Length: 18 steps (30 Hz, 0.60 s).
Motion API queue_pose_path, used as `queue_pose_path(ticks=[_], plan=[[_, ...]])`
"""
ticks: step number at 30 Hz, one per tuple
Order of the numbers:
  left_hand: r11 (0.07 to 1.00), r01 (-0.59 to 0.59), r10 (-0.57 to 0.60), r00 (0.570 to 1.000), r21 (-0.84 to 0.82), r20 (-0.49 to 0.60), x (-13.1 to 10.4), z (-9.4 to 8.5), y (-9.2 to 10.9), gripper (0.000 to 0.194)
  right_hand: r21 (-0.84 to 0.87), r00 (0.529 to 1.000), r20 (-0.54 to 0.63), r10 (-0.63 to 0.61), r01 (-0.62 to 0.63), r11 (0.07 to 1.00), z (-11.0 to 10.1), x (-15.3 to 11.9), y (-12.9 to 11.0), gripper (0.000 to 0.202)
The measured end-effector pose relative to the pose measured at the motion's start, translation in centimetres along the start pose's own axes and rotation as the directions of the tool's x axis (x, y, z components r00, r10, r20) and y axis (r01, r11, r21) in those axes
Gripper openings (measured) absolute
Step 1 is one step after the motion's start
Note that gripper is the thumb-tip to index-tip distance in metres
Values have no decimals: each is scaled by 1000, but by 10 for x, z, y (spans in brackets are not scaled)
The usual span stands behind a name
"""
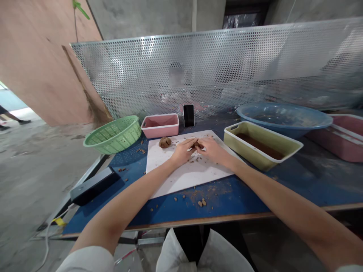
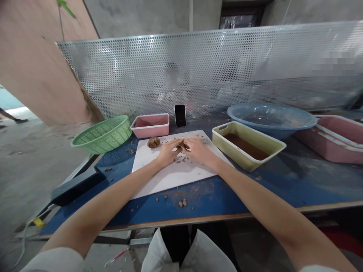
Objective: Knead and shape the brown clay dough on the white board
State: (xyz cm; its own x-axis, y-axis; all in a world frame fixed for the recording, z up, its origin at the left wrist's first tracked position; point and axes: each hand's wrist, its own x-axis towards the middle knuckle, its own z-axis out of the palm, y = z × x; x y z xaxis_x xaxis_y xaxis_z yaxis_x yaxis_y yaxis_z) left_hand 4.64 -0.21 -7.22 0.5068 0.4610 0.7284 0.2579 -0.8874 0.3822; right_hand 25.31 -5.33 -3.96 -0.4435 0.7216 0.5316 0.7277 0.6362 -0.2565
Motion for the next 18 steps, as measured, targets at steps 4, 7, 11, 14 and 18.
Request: queue_pose_path(ticks=[4, 7, 11, 14, 18], plan=[[996, 74, -73, 997, -52, 23, 2, 0, 4, 43, 43, 998, 31, 46, -48, 998, -4, -1, -3, 21], [971, 180, -175, 983, -155, 45, 3, 0, 10, 53, 36, 997, 30, 70, -71, 997, -5, -2, -5, 24], [936, 273, -273, 962, -220, 32, 5, -1, 17, 48, 98, 994, 19, 104, -105, 990, -5, -2, -8, 29], [923, 310, -317, 949, -227, 5, 7, -1, 17, 40, 219, 988, -16, 154, -147, 965, -6, -2, -10, 34], [920, 307, -331, 942, -242, -63, 8, 2, 11, 37, 454, 955, -126, 268, -184, 872, -9, -2, -9, 32]])
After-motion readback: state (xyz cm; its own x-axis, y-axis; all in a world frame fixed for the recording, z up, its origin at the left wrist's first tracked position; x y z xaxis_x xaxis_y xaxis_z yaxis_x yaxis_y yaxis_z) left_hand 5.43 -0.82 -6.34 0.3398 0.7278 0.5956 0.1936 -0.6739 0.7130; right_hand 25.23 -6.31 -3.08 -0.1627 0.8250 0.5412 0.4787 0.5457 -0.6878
